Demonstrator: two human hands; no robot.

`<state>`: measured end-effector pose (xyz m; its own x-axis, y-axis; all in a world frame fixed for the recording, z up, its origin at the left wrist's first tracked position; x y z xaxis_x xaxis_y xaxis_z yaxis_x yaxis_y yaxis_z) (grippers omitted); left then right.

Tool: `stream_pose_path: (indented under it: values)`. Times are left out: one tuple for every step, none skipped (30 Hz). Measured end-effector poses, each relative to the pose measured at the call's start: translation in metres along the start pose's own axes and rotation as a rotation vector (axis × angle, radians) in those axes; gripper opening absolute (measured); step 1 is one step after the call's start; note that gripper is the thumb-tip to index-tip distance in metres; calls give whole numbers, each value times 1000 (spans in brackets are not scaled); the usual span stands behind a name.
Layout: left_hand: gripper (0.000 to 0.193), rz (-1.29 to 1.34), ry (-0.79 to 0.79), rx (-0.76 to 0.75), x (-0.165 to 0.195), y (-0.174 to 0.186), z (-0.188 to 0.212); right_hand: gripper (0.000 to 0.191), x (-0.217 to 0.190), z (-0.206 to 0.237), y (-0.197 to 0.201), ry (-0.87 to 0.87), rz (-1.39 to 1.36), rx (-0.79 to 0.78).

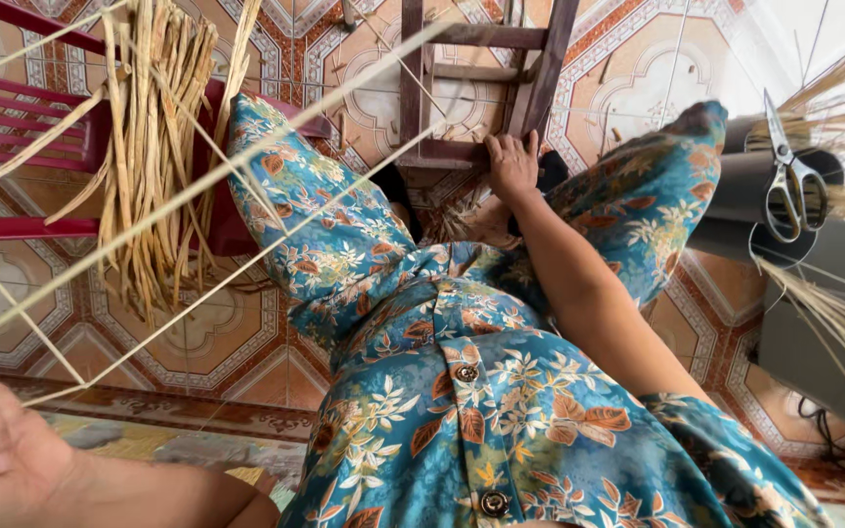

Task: The person picks up a metal wire frame and a pair of scissors, walks to a red plastic chair, and sits down. They then use a measuring tape to measure the wire frame and begin attaching thin wooden sticks to it.

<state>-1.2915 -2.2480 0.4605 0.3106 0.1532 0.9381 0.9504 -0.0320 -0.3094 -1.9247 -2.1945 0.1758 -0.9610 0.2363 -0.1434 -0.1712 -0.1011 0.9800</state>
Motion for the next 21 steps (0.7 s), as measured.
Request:
stream_pose_path:
  values:
    - [42,-12,-3,36,2,22,3,68,2,-2,-4,-34,-93,-79]
    - [40,-25,-6,73,4,42,6,73,4,-4,-8,-71,-183,-156]
    - [39,-32,1,112,3,62,5,76,2,-10,-5,-62,-183,-155]
    - [39,25,-2,120,3,77,7,79,1,-15,-1,-49,-184,-148]
    - [39,82,-6,128,4,91,9,82,0,-21,5,-36,-186,-144]
    - [40,201,-3,108,3,101,9,85,1,-29,14,14,-187,-115]
    - [41,248,0,104,4,109,12,90,2,-38,24,65,-189,-88]
    - [41,295,3,101,5,115,14,81,12,-41,29,41,-251,-151]
    - [40,276,1,110,6,119,16,72,25,-46,36,18,-311,-211]
    - [39,225,0,107,9,121,17,75,44,-50,42,-47,-387,-276]
    - [38,175,-1,103,11,118,17,78,61,-53,46,-113,-465,-345]
    - [37,100,-9,89,15,113,18,78,71,-56,58,-36,-575,-301]
    - [36,90,-11,101,15,109,18,79,81,-62,70,46,-681,-248]
    - [35,81,-13,114,14,106,19,78,93,-65,68,-4,-743,-313]
    - [34,128,5,152,11,101,19,78,104,-68,63,-58,-807,-380]
    - [33,174,9,145,12,94,20,78,111,-67,55,-116,-872,-452]
    - [31,220,14,139,12,86,20,78,113,-69,49,-130,-892,-469]
    - [30,272,-1,87,9,74,19,79,113,-71,41,-142,-910,-484]
    - [31,227,-6,75,12,66,19,79,110,-72,33,-154,-930,-500]
    - [32,182,-12,63,14,57,18,79,109,-71,26,-190,-891,-494]
    - [35,42,-7,91,19,51,21,78,108,-70,20,-227,-851,-489]
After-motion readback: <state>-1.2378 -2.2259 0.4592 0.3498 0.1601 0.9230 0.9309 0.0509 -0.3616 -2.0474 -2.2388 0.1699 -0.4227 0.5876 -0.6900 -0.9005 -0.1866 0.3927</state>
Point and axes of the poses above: each hand's wrist, its own z-axis away from the middle knuckle, its own y-axis out of the back of the hand, x = y × z, the point moved 7 cm from there along -z, towards the middle knuckle, and after that the axes turned 5 degrees about -z, right-handed, at the moved point
